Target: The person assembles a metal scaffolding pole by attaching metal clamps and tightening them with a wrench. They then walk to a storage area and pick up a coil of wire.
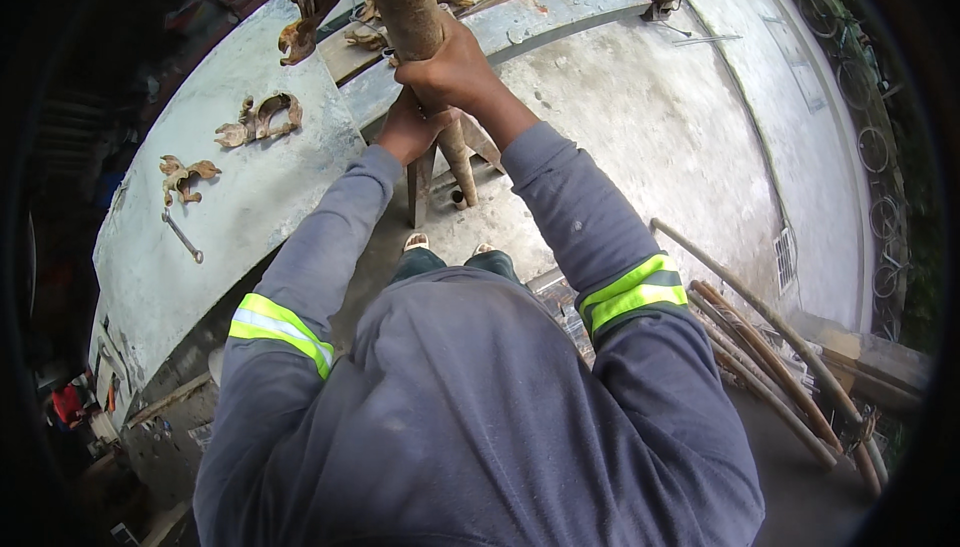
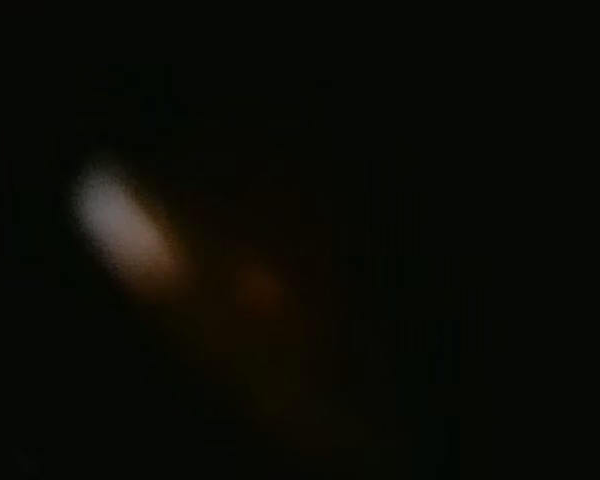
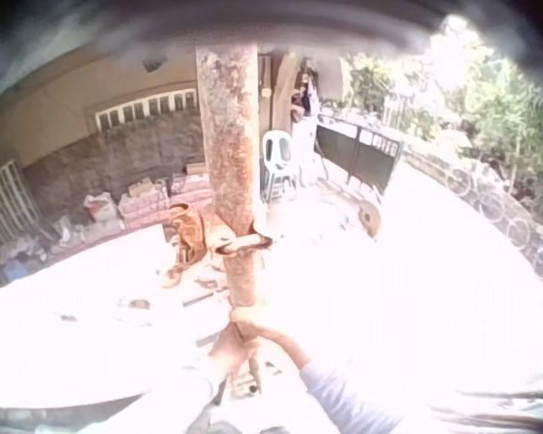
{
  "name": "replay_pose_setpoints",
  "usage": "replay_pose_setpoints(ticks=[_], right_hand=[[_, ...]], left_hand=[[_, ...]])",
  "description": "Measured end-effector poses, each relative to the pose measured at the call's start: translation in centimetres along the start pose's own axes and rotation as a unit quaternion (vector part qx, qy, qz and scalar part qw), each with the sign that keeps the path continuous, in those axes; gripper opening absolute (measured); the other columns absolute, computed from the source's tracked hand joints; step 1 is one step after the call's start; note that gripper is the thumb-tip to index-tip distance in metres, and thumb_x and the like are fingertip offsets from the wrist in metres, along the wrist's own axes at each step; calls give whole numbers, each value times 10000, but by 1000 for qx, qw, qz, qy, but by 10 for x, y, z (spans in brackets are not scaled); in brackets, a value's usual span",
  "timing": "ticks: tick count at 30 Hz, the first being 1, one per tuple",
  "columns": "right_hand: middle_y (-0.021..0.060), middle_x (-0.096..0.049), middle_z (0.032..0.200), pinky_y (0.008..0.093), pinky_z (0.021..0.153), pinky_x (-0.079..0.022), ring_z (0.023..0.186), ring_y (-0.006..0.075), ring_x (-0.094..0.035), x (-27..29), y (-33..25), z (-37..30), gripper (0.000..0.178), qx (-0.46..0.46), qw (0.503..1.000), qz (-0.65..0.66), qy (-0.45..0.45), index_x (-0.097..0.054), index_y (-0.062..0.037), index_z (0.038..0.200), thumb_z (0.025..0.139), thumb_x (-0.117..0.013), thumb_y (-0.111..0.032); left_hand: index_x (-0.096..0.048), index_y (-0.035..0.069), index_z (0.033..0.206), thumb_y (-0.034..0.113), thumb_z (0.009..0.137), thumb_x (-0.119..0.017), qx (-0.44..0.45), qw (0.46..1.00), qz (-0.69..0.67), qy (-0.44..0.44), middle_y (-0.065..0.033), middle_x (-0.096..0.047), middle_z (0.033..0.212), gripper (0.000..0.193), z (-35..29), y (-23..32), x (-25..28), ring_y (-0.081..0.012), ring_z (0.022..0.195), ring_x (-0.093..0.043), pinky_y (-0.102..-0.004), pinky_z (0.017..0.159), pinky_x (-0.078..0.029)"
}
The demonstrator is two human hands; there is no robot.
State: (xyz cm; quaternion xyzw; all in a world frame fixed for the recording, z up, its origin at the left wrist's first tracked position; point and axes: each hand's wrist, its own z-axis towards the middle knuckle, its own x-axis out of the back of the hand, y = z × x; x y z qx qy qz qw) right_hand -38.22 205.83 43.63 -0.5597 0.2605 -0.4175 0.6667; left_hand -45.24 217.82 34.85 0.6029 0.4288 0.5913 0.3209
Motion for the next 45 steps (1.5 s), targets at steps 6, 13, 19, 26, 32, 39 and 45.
replay_pose_setpoints(ticks=[6, 13, 19, 26, 32, 39, 45], right_hand=[[149, -658, 1202, 385, 953, -509, 1097, 248, -638, 7, -4, -3, 764, 6, 999, -7, -35, -536, -14, 1337, 674, -864, -206], [240, -538, 1440, 491, 1135, -412, 1384, 356, -496, 26, 1, -21, 1087, 25, 993, -102, -53, -340, -25, 1546, 723, -915, -443], [224, -512, 1477, 501, 1169, -372, 1411, 364, -464, 28, 9, -29, 1062, -30, 992, -52, -107, -306, -44, 1567, 765, -903, -400], [237, -451, 1530, 511, 1175, -366, 1423, 381, -448, 34, 17, -30, 1171, -26, 993, -56, -101, -194, -72, 1626, 749, -897, -401], [248, -451, 1536, 522, 1176, -359, 1416, 396, -457, 38, 31, -42, 1227, -66, 993, -40, -93, -144, -102, 1650, 717, -904, -342], [267, -456, 1537, 461, 1201, -331, 1453, 373, -425, 34, 42, -37, 1150, -45, 993, -64, -87, -207, -59, 1628, 738, -894, -299], [276, -454, 1531, 504, 1169, -375, 1425, 394, -454, 35, 46, -39, 1171, -28, 994, -61, -84, -204, -94, 1638, 733, -901, -355]], left_hand=[[-235, 71, 1554, 87, 825, -784, -9, 1000, 16, -1, -210, -488, 1485, 912, -7, -11, 6, -349, 1401, -488, -431, 1139, -437], [-344, 107, 1534, -138, 872, -559, -3, 972, -200, 120, -170, -505, 1464, 738, -41, -5, 38, -276, 1375, -512, -390, 1097, -467], [-375, 39, 1504, -74, 927, -582, 14, 959, -244, 141, -191, -542, 1396, 623, -125, -5, 21, -274, 1302, -572, -366, 1056, -472], [-414, 37, 1481, -30, 943, -611, 139, 949, -261, 106, -209, -578, 1343, 577, -199, -51, -2, -269, 1207, -624, -383, 1022, -512], [-476, 42, 1442, 12, 941, -655, 173, 957, -203, 115, -173, -663, 1244, 533, -231, -101, 4, -246, 1109, -666, -355, 959, -527], [-484, 89, 1435, -21, 910, -672, 238, 954, -123, 135, -159, -661, 1234, 568, -265, -168, 9, -217, 1044, -669, -334, 932, -527], [-499, 116, 1433, 34, 915, -687, 296, 935, -123, 154, -155, -674, 1222, 558, -297, -228, 11, -239, 1094, -653, -374, 964, -515]])
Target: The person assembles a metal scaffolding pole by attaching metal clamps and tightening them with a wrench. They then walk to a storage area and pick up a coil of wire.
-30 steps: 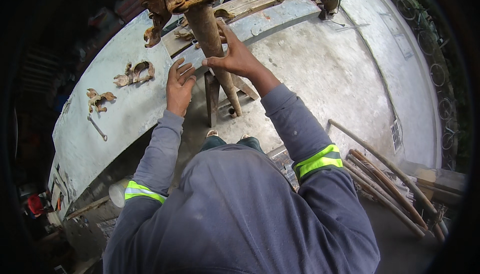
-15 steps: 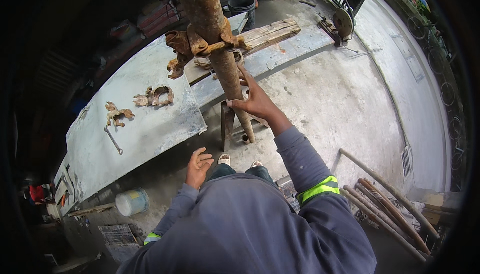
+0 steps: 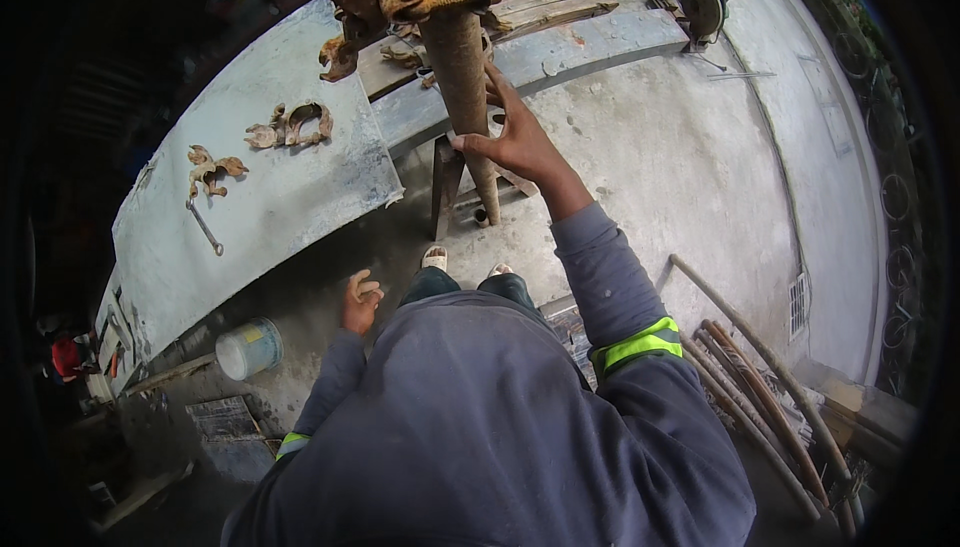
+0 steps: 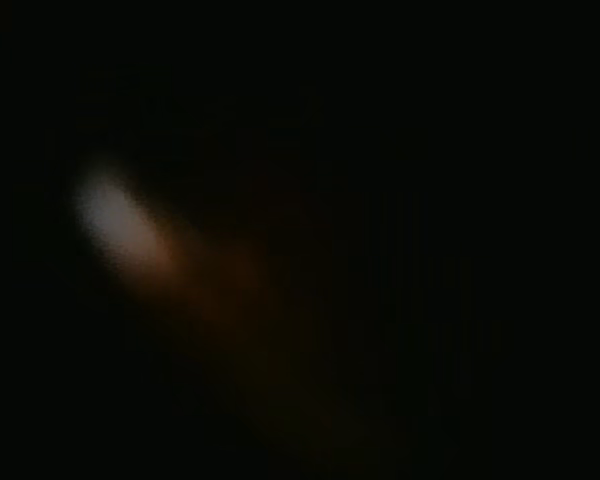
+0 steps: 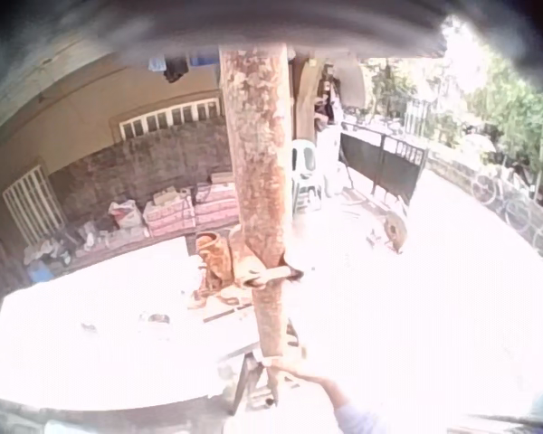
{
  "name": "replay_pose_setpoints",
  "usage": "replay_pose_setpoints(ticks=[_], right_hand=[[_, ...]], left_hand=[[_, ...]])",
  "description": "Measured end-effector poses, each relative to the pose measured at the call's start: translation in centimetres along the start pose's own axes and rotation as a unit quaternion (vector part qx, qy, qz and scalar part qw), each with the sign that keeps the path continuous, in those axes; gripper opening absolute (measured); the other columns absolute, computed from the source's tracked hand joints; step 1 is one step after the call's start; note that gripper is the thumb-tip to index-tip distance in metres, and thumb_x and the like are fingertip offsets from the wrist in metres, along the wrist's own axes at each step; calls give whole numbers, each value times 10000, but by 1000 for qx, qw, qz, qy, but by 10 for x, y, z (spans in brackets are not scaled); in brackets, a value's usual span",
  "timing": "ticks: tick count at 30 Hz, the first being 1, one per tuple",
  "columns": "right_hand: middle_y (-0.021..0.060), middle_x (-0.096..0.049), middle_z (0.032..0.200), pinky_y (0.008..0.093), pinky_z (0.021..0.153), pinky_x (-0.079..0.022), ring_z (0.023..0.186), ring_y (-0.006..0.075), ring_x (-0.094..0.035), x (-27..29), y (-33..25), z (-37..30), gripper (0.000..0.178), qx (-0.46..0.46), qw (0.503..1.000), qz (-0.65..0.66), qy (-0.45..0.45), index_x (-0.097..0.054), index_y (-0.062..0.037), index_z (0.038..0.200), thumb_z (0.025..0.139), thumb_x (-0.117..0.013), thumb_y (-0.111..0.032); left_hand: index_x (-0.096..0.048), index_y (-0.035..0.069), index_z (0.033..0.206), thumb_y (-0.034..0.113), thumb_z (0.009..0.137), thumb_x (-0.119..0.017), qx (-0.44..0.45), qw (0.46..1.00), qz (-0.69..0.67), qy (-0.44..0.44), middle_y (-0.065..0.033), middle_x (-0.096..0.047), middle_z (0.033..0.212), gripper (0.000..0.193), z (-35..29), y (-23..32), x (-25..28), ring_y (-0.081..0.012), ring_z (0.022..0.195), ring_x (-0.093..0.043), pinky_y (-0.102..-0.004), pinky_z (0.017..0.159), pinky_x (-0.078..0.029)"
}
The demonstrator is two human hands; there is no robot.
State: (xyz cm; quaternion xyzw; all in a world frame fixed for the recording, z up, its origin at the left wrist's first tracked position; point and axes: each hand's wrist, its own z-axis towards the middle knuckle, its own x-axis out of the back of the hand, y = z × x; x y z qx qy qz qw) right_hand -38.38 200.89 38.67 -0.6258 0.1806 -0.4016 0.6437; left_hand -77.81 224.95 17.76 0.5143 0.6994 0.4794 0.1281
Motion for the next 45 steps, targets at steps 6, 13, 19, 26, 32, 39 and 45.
replay_pose_setpoints(ticks=[6, 13, 19, 26, 32, 39, 45], right_hand=[[252, -463, 1529, 525, 1133, -407, 1394, 402, -480, 1, 8, -13, 1194, -13, 999, 17, 25, -215, -148, 1645, 709, -913, -398], [202, -442, 1563, 535, 1121, -429, 1420, 381, -454, 19, 27, -43, 1101, -51, 998, 25, 43, -220, -201, 1646, 778, -885, -335], [179, -465, 1545, 480, 1103, -456, 1381, 343, -481, 32, 50, -71, 923, -97, 989, 84, 79, -281, -196, 1633, 830, -730, -123], [152, -497, 1512, 416, 1068, -490, 1332, 295, -518, 39, 59, -81, 816, -101, 979, 148, 101, -359, -175, 1606, 847, -589, 16], [132, -541, 1474, 405, 1055, -497, 1268, 261, -569, 40, 64, -77, 751, -107, 974, 165, 114, -414, -157, 1579, 871, -574, 34], [124, -590, 1430, 382, 1023, -499, 1216, 249, -604, 33, 71, -82, 666, -124, 980, 118, 100, -447, -156, 1561, 919, -551, -8], [124, -615, 1403, 337, 940, -518, 1172, 225, -635, 27, 76, -97, 622, -157, 975, 85, 131, -475, -154, 1541, 939, -538, -10]], left_hand=[[-489, 83, 1438, 55, 888, -681, 109, 994, 21, 10, -170, -692, 1203, 584, 3, -70, 22, -243, 993, -679, -369, 868, -542], [-487, 83, 1423, 13, 904, -635, 258, 963, 76, 28, -179, -687, 1170, 544, -30, -92, 51, -259, 893, -704, -401, 642, -536], [-498, 102, 1412, 19, 943, -600, 293, 955, 26, 26, -166, -654, 1204, 487, -23, -91, 69, -263, 921, -707, -406, 662, -531], [-535, 114, 1395, 64, 952, -618, 229, 973, 34, 17, -87, -665, 1208, 454, 0, -63, 56, -231, 964, -714, -378, 729, -549], [-530, 104, 1399, 61, 947, -624, 219, 976, 7, -4, -85, -664, 1203, 464, 10, -61, 43, -219, 950, -711, -363, 703, -540], [-539, 50, 1372, 13, 918, -621, 248, 969, -4, 19, -137, -663, 1180, 462, -17, -86, 36, -273, 1024, -680, -398, 840, -567], [-529, 93, 1402, 67, 957, -633, 251, 967, 42, 5, -133, -648, 1280, 458, -15, -119, 45, -291, 1006, -704, -445, 792, -585]])
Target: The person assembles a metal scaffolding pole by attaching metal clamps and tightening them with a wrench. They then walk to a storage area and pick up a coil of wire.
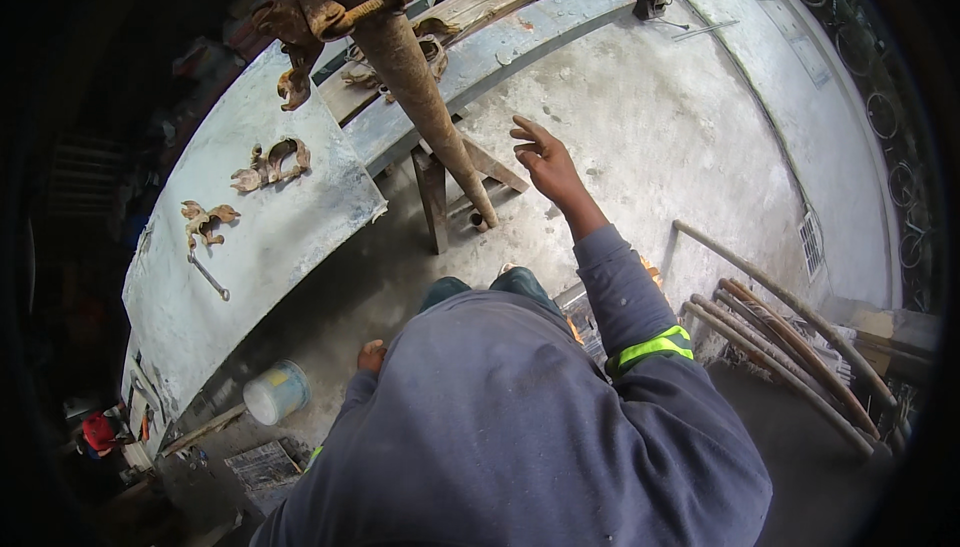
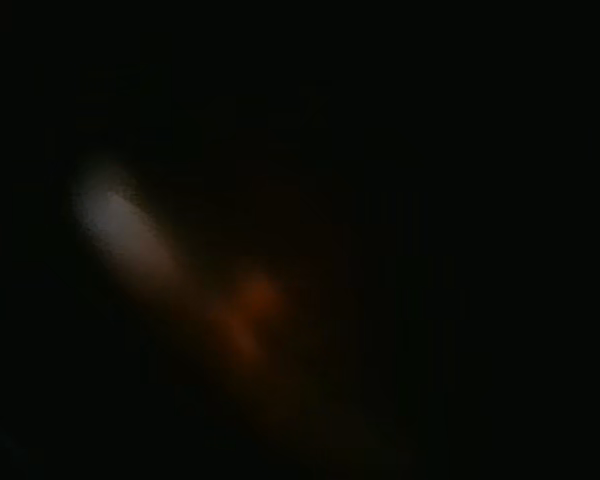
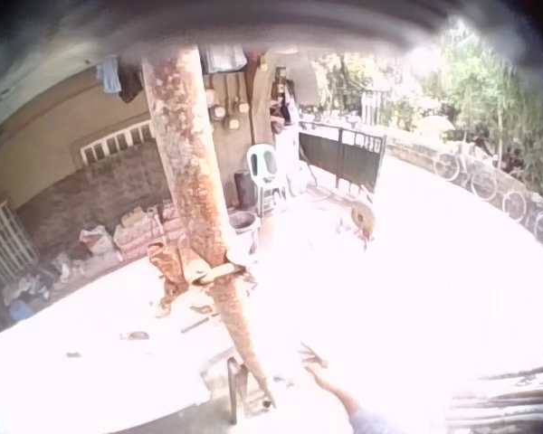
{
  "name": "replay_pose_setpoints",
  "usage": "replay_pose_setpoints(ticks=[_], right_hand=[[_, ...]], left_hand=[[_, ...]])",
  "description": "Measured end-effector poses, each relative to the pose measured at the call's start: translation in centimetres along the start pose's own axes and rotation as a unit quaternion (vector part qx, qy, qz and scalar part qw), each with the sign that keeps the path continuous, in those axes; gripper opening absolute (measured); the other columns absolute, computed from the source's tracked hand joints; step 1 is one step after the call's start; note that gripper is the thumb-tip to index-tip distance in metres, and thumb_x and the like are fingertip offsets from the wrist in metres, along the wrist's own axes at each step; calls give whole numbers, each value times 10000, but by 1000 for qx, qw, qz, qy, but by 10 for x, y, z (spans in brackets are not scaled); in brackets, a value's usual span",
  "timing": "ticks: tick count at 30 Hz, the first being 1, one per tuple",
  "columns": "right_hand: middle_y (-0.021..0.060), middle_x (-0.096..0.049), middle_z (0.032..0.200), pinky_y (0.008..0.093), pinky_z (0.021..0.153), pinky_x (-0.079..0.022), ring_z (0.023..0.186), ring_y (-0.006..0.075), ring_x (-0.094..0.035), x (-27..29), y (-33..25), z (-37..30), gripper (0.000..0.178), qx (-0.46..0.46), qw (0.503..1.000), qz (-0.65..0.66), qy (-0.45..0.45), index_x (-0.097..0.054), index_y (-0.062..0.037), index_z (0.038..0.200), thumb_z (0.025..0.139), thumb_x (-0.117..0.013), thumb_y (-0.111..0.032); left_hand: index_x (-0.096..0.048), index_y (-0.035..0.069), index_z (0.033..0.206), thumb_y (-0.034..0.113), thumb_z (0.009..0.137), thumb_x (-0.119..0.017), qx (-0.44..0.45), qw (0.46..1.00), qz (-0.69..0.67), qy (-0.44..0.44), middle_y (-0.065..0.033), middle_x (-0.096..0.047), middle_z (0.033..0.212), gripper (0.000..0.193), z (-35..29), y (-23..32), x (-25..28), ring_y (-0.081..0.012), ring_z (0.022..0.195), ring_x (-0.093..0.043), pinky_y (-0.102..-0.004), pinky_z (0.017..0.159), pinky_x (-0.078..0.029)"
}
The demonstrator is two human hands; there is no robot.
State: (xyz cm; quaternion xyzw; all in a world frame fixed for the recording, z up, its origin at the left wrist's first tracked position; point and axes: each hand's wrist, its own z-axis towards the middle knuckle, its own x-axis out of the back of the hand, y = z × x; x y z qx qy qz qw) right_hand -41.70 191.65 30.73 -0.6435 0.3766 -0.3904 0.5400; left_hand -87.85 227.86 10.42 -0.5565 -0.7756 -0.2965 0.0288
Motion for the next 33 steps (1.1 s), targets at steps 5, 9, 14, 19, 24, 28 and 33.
replay_pose_setpoints(ticks=[5, 9, 14, 19, 24, 28, 33], right_hand=[[127, -629, 1378, 321, 866, -537, 1121, 207, -651, -7, 27, -33, 611, -70, 996, -30, 36, -483, -150, 1532, 944, -542, 3], [115, -649, 1331, 318, 808, -534, 1039, 189, -652, -24, 55, -65, 607, -121, 989, -45, 73, -499, -130, 1515, 926, -570, -1], [226, -674, 1264, 356, 919, -558, 1086, 267, -678, -55, 87, -108, 591, -122, 989, -50, 72, -541, -5, 1443, 861, -638, 15], [230, -669, 1265, 374, 930, -549, 1105, 290, -672, -79, 114, -150, 584, -154, 984, -55, 66, -561, -14, 1428, 852, -657, -19], [211, -668, 1302, 366, 924, -539, 1127, 264, -671, -79, 126, -183, 573, -168, 980, -94, 56, -564, -23, 1429, 864, -658, -41], [227, -663, 1315, 371, 896, -552, 1099, 277, -683, -63, 137, -195, 582, -182, 974, -111, 77, -566, -21, 1427, 857, -679, -68], [241, -686, 1261, 371, 857, -565, 1036, 282, -706, -26, 170, -213, 580, -234, 950, -160, 130, -585, 2, 1401, 838, -693, -84]], left_hand=[[-533, 95, 1406, 71, 968, -630, -28, 996, -75, -24, -148, -632, 1328, 450, 30, -9, 10, -309, 1040, -709, -472, 798, -587], [-531, 93, 1407, 77, 970, -633, -62, 995, -71, -23, -160, -626, 1340, 449, 29, -10, 27, -321, 1049, -707, -479, 799, -588], [-524, 87, 1415, 70, 950, -636, -48, 998, -23, -24, -174, -618, 1345, 479, 26, -41, 55, -333, 1087, -689, -471, 810, -587], [-508, 59, 1431, 57, 942, -598, 70, 995, -64, -39, -179, -624, 1311, 497, 52, -103, 83, -316, 1041, -678, -445, 806, -582], [-513, 52, 1424, 64, 942, -599, 91, 992, -59, -66, -163, -653, 1240, 490, 68, -123, 93, -300, 1008, -676, -417, 793, -570], [-563, 29, 1373, 79, 931, -626, 106, 992, -12, -69, -152, -677, 1189, 449, 82, -90, 84, -284, 986, -676, -402, 808, -561], [-594, -19, 1314, 114, 913, -660, -120, 963, 178, -163, -149, -685, 1184, 428, 104, -34, 53, -261, 1030, -671, -368, 883, -548]])
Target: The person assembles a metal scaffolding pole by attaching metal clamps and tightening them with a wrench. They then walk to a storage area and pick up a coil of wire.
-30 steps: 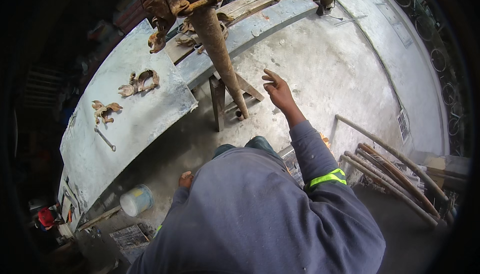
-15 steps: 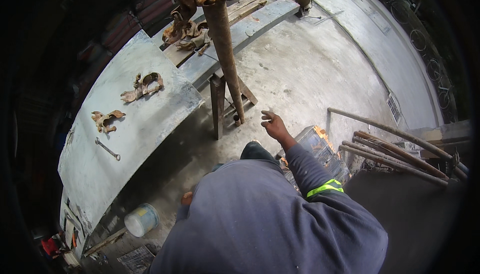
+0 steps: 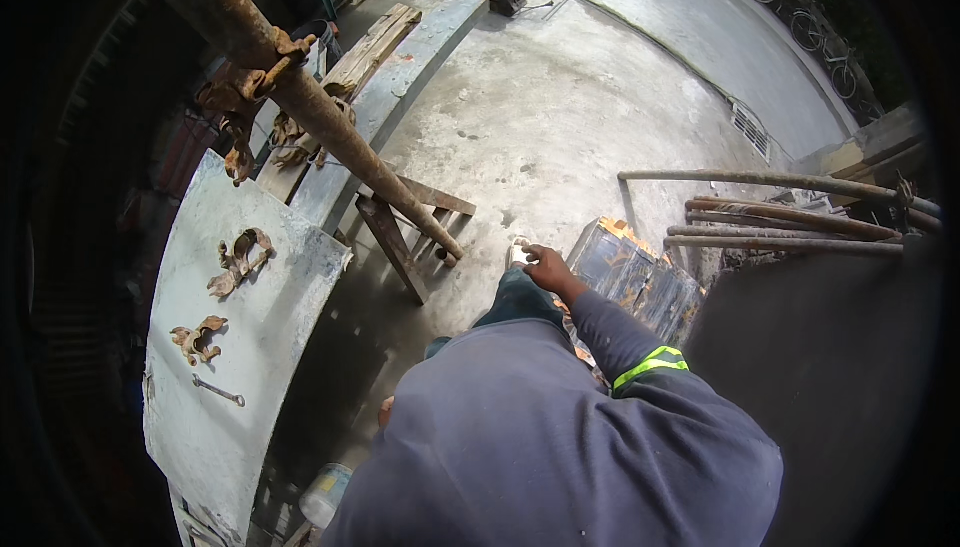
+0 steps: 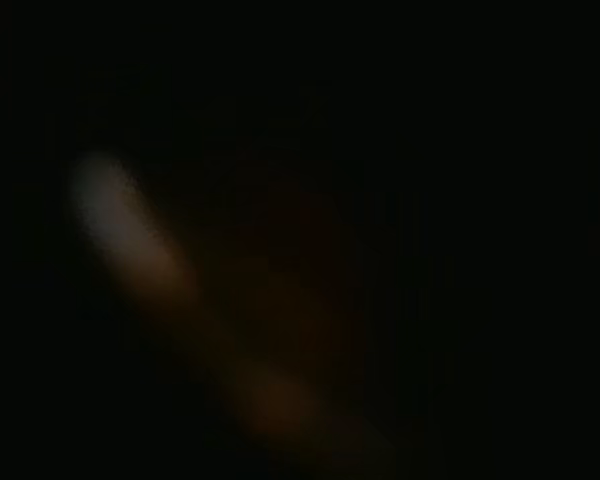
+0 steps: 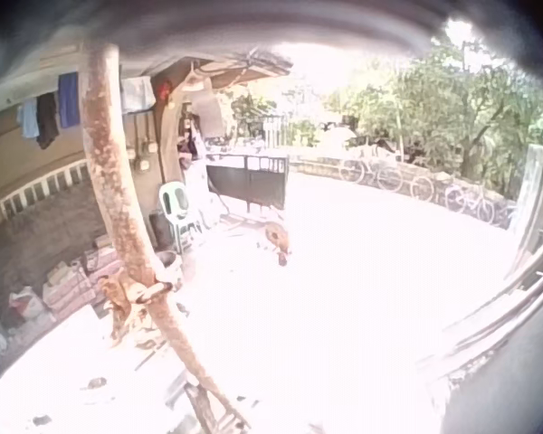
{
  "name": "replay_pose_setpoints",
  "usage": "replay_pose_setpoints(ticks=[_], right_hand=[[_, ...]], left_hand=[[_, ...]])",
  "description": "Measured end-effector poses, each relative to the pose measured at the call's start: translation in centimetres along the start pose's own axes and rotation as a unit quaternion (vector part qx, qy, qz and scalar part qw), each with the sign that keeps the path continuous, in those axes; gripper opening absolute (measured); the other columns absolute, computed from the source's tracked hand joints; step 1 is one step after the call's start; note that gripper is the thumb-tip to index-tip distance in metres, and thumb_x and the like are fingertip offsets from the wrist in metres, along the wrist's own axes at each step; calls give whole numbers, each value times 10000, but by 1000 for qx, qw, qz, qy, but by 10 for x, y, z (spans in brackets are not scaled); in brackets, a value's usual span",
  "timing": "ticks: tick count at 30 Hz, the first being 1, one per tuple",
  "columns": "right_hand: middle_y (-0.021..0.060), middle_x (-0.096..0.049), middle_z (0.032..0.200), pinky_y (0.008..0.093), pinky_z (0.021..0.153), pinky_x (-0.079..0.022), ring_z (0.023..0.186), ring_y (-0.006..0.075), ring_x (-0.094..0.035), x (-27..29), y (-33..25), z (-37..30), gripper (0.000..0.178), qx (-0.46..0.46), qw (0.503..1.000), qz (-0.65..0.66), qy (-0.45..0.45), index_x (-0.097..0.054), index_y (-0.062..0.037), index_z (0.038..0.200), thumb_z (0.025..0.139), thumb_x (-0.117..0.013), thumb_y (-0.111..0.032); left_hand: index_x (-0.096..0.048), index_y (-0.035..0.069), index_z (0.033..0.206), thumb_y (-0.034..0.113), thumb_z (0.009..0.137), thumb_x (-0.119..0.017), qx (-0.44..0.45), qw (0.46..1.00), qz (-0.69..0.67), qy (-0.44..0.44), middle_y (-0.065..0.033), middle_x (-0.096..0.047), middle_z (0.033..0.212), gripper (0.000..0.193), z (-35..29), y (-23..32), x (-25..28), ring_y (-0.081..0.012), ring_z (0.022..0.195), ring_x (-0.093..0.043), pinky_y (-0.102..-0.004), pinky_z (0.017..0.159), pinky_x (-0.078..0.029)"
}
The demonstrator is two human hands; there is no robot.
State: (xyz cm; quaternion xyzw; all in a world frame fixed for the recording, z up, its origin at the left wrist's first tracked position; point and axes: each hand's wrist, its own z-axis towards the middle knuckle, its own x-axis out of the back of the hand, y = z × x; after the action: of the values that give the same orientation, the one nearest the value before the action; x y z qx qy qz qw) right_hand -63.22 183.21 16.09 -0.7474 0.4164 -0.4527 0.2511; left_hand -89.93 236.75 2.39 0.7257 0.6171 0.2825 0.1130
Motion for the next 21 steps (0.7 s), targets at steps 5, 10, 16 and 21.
replay_pose_setpoints(ticks=[5, 10, 16, 21], right_hand=[[281, -713, 1175, 405, 948, -547, 1091, 380, -707, 25, 74, 11, 538, -47, 999, 2, 21, -666, 40, 1283, 779, -694, -146], [228, -753, 1093, 363, 810, -572, 943, 266, -745, 59, 146, 58, 482, -157, 987, 32, 6, -667, 81, 1257, 818, -727, -107], [153, -732, 926, 342, 567, -507, 699, 211, -687, 184, 184, 145, 493, -269, 935, 227, -33, -613, 25, 1343, 858, -648, -56], [142, -708, 1029, 332, 553, -507, 772, 239, -707, 335, 163, 235, 504, -262, 946, 190, -6, -561, -24, 1401, 900, -608, -67]], left_hand=[[-609, -51, 1278, 177, 904, -679, -118, 991, -41, -44, -152, -694, 1196, 444, 22, 50, -29, -248, 1114, -662, -347, 980, -532], [-637, 1, 1274, 193, 909, -668, 75, 995, -44, 38, -159, -701, 1212, 414, 24, 124, -66, -275, 1127, -666, -367, 991, -531], [-671, 63, 1270, 212, 916, -655, 184, 974, 130, 4, -167, -709, 1232, 385, 39, 253, -166, -308, 1143, -671, -391, 1005, -531], [-611, 116, 1388, 215, 961, -656, 99, 993, 59, 6, -134, -579, 1467, 441, 94, 437, -267, -309, 1331, -557, -407, 1123, -446]])
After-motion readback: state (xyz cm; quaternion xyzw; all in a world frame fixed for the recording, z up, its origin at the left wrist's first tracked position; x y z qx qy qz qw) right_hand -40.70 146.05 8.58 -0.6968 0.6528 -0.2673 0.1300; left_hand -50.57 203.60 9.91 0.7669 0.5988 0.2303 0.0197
